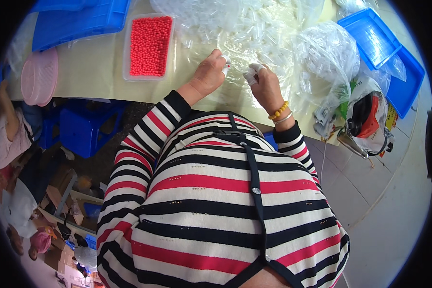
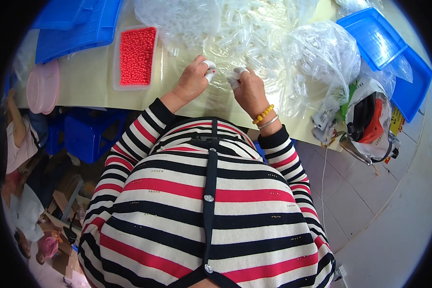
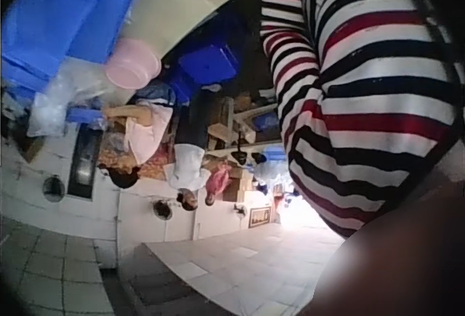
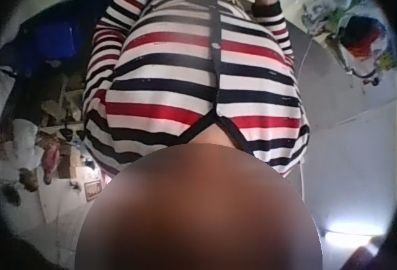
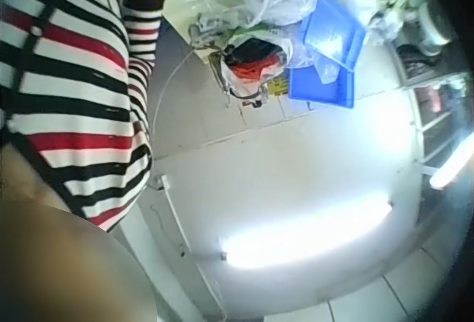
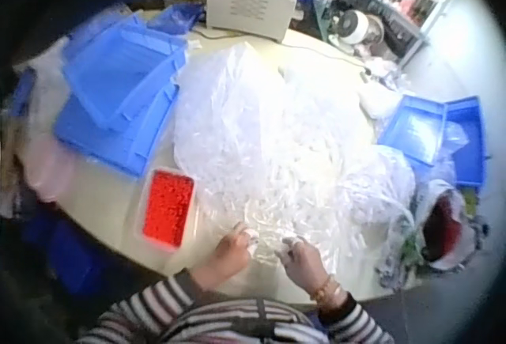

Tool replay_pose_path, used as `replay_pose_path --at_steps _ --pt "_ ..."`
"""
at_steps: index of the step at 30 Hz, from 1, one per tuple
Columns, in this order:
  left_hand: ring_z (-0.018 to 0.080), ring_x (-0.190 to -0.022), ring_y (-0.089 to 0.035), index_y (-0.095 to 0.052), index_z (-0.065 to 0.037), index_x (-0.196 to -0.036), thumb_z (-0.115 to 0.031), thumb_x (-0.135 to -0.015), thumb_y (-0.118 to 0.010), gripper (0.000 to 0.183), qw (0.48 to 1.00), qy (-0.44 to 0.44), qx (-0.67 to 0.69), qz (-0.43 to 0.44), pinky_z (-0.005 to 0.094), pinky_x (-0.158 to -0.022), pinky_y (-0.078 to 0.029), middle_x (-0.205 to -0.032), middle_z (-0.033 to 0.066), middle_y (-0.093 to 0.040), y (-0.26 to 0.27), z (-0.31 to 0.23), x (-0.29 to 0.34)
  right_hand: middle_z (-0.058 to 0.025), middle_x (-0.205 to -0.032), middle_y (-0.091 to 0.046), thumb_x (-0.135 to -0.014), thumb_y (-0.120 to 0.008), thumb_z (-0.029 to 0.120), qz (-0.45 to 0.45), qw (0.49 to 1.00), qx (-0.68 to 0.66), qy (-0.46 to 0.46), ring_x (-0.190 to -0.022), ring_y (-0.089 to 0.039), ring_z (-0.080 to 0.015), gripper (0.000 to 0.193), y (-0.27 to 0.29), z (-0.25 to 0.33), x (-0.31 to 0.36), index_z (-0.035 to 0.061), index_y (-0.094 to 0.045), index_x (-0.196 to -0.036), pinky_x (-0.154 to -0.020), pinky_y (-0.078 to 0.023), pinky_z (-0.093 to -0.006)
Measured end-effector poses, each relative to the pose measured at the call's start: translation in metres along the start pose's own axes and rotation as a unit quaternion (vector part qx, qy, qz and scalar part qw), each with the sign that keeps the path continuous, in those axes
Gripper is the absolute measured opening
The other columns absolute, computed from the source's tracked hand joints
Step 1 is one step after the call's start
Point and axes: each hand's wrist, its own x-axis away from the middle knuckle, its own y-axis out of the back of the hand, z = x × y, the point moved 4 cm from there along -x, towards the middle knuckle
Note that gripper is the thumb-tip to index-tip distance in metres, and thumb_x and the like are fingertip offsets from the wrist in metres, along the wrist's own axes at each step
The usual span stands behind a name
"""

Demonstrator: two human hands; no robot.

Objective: The person repeatedly picks small red spherical objects from a container and places them into individual compartments of clear plastic blister packs. The person occasionally adjusts the head-mounted camera strap. The task is performed at a table in a workspace with other people visible in the background.

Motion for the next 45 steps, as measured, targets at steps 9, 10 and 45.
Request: replay_pose_path --at_steps 9,10,45 --pt "0.0372 -0.088 -0.058 -0.062 0.001 -0.092 -0.001 -0.078 -0.057 0.015 0.994 0.006 -0.064 0.083 0.0426 -0.077 -0.048 -0.097 0.0162 -0.054 -0.014 -0.002 0.0 -0.0176 -0.08 -0.055 -0.079 -0.062 0.011 0.048 0.991 0.072 0.1 -0.072 -0.058 -0.0349 0.011 -0.016 0.016 -0.01 0.0005 -0.06 -0.078 -0.064 -0.048 -0.0411" --pt "0.0373 -0.089 -0.058 -0.061 0.001 -0.092 0.0 -0.077 -0.057 0.015 0.994 0.006 -0.066 0.088 0.0425 -0.078 -0.048 -0.097 0.0162 -0.054 -0.014 -0.002 -0.001 -0.0164 -0.08 -0.056 -0.078 -0.06 0.01 0.062 0.986 0.11 0.11 -0.073 -0.059 -0.0326 0.009 -0.018 0.019 -0.013 0.0014 -0.061 -0.075 -0.064 -0.049 -0.0403" --pt "0.039 -0.085 -0.06 -0.058 0.006 -0.088 -0.006 -0.083 -0.056 0.013 0.908 0.096 -0.409 0.01 0.0438 -0.076 -0.05 -0.093 0.0236 -0.056 0.048 0.016 -0.02 -0.0186 -0.078 -0.061 -0.076 -0.065 0.012 -0.229 0.945 0.207 -0.105 -0.069 -0.06 -0.0375 0.013 0.134 -0.094 0.03 0.0009 -0.063 -0.082 -0.061 -0.048 -0.0432"
